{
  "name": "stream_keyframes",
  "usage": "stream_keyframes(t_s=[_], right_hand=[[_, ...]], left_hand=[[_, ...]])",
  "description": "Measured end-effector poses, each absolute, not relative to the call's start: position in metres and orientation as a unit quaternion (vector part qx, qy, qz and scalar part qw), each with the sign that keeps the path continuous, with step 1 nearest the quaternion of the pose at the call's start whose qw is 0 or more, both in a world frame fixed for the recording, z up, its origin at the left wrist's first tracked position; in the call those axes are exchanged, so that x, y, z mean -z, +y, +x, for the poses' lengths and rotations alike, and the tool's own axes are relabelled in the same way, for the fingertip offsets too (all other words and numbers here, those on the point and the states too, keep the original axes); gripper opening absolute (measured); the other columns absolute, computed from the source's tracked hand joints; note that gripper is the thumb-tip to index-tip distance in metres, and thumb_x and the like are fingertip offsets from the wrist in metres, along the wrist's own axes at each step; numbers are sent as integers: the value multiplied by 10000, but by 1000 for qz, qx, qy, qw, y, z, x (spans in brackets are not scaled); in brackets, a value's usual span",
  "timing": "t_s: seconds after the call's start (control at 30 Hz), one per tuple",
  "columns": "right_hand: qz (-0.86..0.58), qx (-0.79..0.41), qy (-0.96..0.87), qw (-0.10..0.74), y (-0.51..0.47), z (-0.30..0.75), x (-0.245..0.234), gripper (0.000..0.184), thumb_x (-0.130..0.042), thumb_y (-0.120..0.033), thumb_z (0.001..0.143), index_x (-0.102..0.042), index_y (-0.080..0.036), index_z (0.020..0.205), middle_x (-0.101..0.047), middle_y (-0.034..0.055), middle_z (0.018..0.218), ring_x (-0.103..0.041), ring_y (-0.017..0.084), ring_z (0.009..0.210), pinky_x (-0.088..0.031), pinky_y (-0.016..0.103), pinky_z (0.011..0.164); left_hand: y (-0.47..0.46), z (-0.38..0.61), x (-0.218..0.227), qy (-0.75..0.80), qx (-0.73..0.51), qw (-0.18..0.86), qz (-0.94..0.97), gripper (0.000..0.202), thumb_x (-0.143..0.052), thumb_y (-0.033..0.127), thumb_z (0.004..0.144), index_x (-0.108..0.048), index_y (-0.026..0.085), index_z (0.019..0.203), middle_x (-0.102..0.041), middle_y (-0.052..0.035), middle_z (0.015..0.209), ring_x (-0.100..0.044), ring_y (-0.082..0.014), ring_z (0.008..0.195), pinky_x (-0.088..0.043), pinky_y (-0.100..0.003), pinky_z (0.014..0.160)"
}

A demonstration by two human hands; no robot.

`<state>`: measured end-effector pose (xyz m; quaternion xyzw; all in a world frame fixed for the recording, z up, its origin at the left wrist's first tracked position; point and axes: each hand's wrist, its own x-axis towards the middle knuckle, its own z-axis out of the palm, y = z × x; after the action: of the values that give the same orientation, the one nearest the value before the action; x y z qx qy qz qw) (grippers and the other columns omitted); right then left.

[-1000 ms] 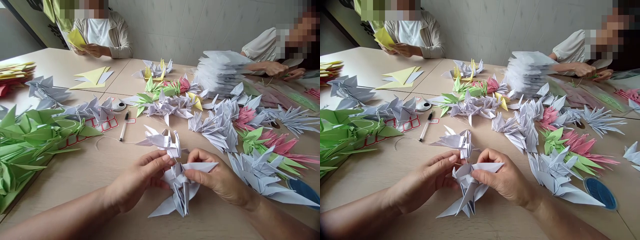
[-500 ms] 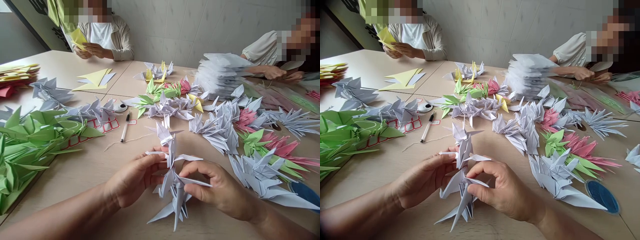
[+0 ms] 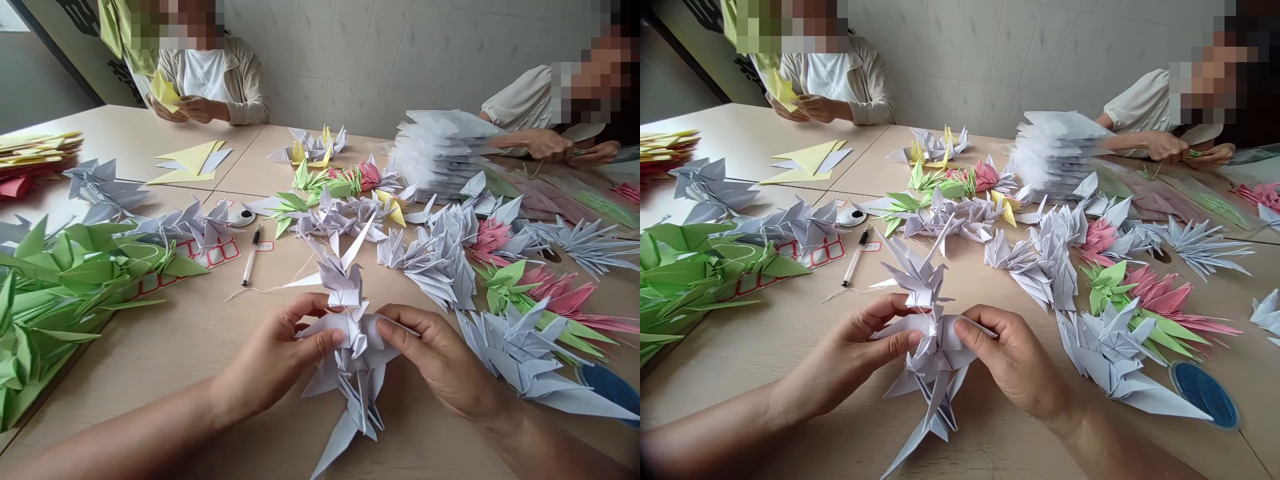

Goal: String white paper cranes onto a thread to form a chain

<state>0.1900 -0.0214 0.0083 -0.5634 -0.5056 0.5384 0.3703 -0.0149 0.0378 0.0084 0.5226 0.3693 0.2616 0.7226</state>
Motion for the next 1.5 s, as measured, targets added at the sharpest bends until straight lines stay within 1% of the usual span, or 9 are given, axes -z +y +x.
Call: stream_keyframes(t_s=[0.1,0.3,0.6,0.73,0.87,1.0,1.17,1.3,1.5], right_hand=[[-574,-512,-523,367,-21,191,-13,343,-538,-461,932,-619,-186,745,-529,-5,706,-471,137,684,-414,243,647],[-583,-466,-555,367,-24,190,-14,298,-531,-451,936,-644,-208,808,-623,19,758,-566,169,750,-462,255,687],[-593,-460,-545,374,-27,190,-15,325,-546,-484,923,-649,-202,798,-606,7,704,-520,143,654,-443,239,618],[-594,-464,-545,367,-27,190,-15,329,-532,-489,931,-647,-205,810,-623,13,730,-535,149,682,-446,240,631],[-594,-452,-552,373,-27,190,-15,314,-539,-468,932,-647,-206,796,-627,10,736,-538,146,689,-454,233,639],[-593,-452,-554,372,-28,189,-16,304,-538,-449,938,-654,-207,795,-622,0,714,-544,137,668,-459,218,623],[-580,-451,-573,362,-32,187,-16,270,-541,-421,947,-671,-212,838,-682,3,786,-604,140,737,-479,204,684],[-569,-455,-578,366,-35,185,-14,258,-539,-417,951,-670,-214,859,-693,-1,810,-623,132,752,-486,194,696],[-570,-480,-562,358,-36,183,-14,280,-544,-447,943,-663,-211,850,-671,-6,785,-594,121,701,-478,187,641]], left_hand=[[40,-15,-7,358,-243,744,510,181,-739,273,790,-681,196,944,-674,-18,922,-587,-162,818,-447,-264,753],[41,-18,-8,370,-218,760,488,209,-751,187,747,-695,209,947,-646,12,843,-582,-120,736,-448,-235,703],[44,-19,-18,390,-112,828,386,218,-750,158,689,-630,160,871,-627,-10,798,-567,-121,696,-502,-195,530],[41,-18,-18,376,-149,848,344,162,-682,88,688,-629,141,831,-605,-9,813,-579,-114,721,-528,-219,627],[38,-15,-17,370,-174,854,322,176,-619,51,665,-629,120,827,-611,-26,822,-569,-120,739,-486,-238,691],[37,-15,-19,360,-166,854,336,216,-701,107,692,-629,127,895,-635,-32,858,-541,-132,769,-427,-255,731],[34,-13,-18,322,-134,859,375,279,-795,256,724,-675,107,927,-644,-30,827,-524,-134,757,-371,-256,715],[33,-12,-17,318,-132,854,389,280,-799,343,731,-681,105,819,-594,-1,727,-461,-113,681,-340,-245,661],[32,-10,-16,326,-163,845,391,269,-818,320,716,-636,124,688,-519,40,631,-397,-88,618,-319,-222,627]])
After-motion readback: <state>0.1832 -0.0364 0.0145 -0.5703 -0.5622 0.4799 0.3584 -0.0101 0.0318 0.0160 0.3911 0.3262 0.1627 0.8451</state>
